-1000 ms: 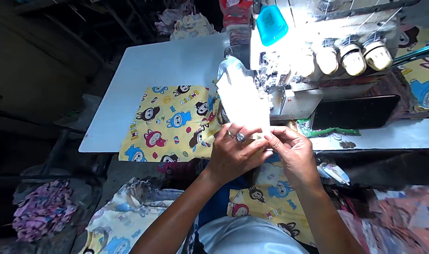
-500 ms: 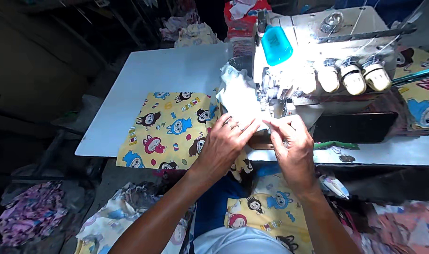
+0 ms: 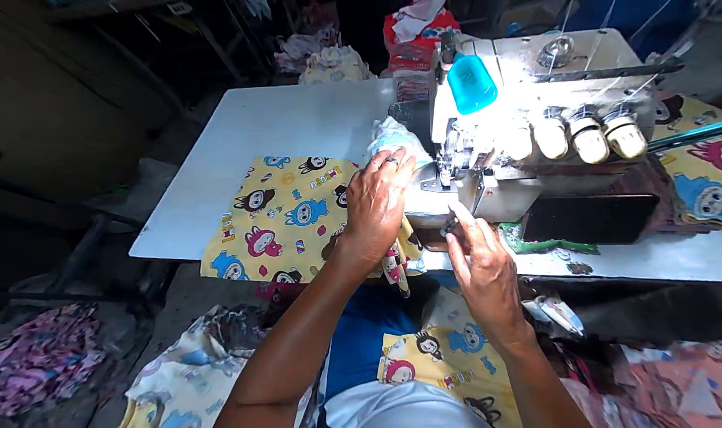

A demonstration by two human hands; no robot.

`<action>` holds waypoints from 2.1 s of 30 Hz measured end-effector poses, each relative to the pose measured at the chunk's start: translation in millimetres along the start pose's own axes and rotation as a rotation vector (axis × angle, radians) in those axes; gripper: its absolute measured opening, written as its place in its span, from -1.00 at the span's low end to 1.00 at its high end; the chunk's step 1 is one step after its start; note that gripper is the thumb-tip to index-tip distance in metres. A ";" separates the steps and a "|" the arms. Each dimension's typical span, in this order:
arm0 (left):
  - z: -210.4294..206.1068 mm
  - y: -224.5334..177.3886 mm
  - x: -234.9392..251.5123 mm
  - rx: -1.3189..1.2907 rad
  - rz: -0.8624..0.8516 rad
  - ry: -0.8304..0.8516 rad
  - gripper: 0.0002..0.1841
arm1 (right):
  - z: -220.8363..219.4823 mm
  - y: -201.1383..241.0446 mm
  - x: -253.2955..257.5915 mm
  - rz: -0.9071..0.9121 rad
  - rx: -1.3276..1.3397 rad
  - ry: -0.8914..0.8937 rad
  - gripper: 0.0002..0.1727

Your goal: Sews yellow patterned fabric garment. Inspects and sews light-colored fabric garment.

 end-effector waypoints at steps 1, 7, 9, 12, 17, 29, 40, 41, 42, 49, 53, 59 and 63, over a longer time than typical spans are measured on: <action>3.7 -1.3 -7.0 -0.006 0.026 0.000 -0.52 | -0.7 1.4 -2.1 0.007 0.019 0.014 -0.55; 20.1 -6.4 -55.0 -0.121 0.100 -0.042 -0.52 | -9.3 11.5 -2.3 0.040 0.284 0.108 -0.50; 20.1 -8.8 -72.0 -0.224 0.102 -0.043 -0.55 | -9.6 15.5 2.2 0.039 0.430 0.155 -0.45; 13.6 -16.4 -107.8 -0.572 0.008 0.094 -0.64 | -7.0 14.6 8.3 -0.012 0.623 0.235 -0.47; -11.5 13.6 -150.7 -1.197 0.014 0.733 -0.63 | 0.3 -28.1 15.4 -0.217 0.525 -0.027 -0.80; -51.5 2.2 -175.6 -1.983 0.744 0.158 -0.62 | 66.8 26.0 -25.3 -0.252 1.256 0.220 -0.71; 72.6 58.7 -177.9 -0.720 0.132 0.212 -0.66 | 34.3 24.4 -30.3 0.265 0.316 0.444 -0.71; 73.0 53.3 -177.6 -0.701 0.014 0.234 -0.62 | 28.7 38.6 -16.9 0.332 0.351 0.439 -0.67; 74.1 48.7 -176.9 -0.710 -0.074 0.232 -0.61 | 22.7 51.8 -4.6 0.423 0.374 0.468 -0.62; 86.7 71.8 -217.8 -0.404 0.021 0.401 -0.61 | -6.2 70.5 41.3 0.704 0.019 0.511 -0.87; 86.1 124.7 -249.6 -0.239 0.522 0.232 -0.77 | 8.6 53.4 35.2 0.627 0.077 0.398 -0.74; 118.9 168.9 -217.9 -0.729 0.679 -0.528 -0.71 | 28.0 58.4 -45.7 0.641 0.661 0.692 -0.51; 117.2 162.2 -112.8 -0.714 0.364 -0.689 -0.68 | 51.8 46.7 -72.9 0.550 0.976 0.803 -0.51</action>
Point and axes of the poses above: each hand's wrist, its own x-axis towards the middle knuckle, its own z-axis out of the back of the hand, y = z × x, the point moved 1 cm from there along x, towards the middle knuckle, and after that the axes turned 1 degree about -y, right-handed, at the moved point
